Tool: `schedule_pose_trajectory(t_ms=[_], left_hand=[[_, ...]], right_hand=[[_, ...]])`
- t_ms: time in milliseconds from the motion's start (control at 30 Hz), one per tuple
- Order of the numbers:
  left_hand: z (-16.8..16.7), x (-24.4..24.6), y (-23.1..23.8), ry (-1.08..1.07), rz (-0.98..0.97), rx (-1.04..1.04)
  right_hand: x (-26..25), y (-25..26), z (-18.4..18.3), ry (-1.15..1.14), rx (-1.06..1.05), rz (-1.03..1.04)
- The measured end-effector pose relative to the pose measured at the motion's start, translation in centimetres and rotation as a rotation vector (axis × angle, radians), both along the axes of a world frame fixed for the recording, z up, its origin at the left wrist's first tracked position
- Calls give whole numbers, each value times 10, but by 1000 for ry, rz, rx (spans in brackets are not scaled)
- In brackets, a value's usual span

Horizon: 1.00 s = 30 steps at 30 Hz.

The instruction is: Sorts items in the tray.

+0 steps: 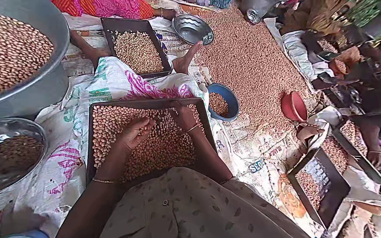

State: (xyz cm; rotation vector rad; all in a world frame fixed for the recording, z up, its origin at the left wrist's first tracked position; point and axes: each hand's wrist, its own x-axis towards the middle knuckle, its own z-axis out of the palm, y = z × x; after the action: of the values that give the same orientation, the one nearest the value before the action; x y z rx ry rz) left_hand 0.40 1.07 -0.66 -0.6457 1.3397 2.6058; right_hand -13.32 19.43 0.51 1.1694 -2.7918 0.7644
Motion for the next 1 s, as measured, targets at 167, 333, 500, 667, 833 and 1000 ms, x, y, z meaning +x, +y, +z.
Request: schedule_pose_trajectory(t_ms=[167,333,500,667,833,1000], left_hand=[[24,-17,12,-84,-2,99],[116,-125,-41,115,127,-258],[171,-183,-93,68,330,-492],[115,-78,-63,160,218,-499],[36,59,-48,234,356,-659],[-19,148,-32,277,507,-934]], right_hand=[[-16,10,-1,-175,251,18],[-18,9,3,-212,264,39],[-12,12,7,-216,183,17],[39,9,2,-132,-92,248],[91,23,-51,106,-25,779],[55,43,-60,266,231,757]])
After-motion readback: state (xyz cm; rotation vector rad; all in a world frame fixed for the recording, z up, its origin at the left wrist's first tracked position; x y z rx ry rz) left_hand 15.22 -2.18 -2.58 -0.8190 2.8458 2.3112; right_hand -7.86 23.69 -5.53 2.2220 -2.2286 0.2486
